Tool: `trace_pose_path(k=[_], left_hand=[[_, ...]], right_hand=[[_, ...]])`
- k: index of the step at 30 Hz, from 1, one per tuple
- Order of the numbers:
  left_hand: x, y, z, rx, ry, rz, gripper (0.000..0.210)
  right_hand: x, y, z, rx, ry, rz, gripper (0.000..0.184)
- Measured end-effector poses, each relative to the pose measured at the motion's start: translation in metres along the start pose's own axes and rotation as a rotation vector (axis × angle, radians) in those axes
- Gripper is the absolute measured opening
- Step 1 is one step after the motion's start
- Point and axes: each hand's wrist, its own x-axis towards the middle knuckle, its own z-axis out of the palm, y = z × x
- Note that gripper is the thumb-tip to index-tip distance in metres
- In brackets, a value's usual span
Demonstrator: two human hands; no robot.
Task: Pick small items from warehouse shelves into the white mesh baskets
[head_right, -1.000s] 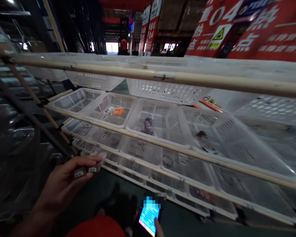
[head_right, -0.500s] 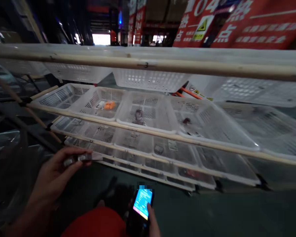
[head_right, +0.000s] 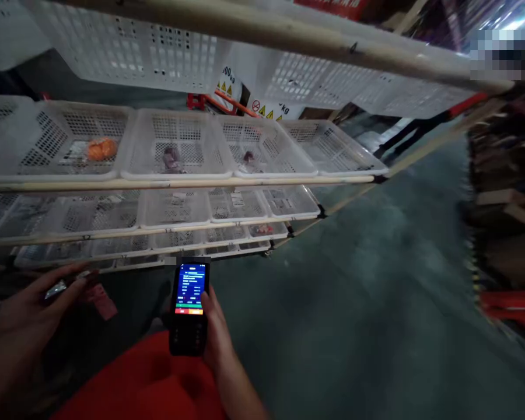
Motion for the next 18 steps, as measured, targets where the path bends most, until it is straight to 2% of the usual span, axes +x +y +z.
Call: trace_pose_path(k=[2, 7, 12, 13, 15, 18], left_hand=[[0.002, -0.005, 0.002, -0.011, 0.012, 0.017, 0.052], [0.008, -0.025, 0.008, -0.021, -0.117, 0.036, 0.053], [0.019, -0.062, 0.020, 0.049, -0.028, 0.300, 0.033], [0.022, -0.073, 0.024, 0.081, -0.032, 0.308, 0.031], [0.029, -0.096, 0.033, 0.173, -0.074, 0.217, 0.029], [0.037, -0.140, 0.043, 0.310, -0.140, -0.012, 0.019]], right_hand=[[0.000, 0.002, 0.000, -0.021, -0.014, 0.000, 0.055], [0.001, 0.005, -0.001, -0.051, 0.034, 0.030, 0.055], [-0.001, 0.004, 0.004, -0.072, 0.040, -0.004, 0.050], [-0.001, 0.004, 0.004, -0.069, 0.060, 0.008, 0.051], [0.002, 0.006, 0.003, -0.053, 0.105, 0.050, 0.057], [0.009, 0.009, 0.000, -0.043, 0.176, 0.136, 0.066]])
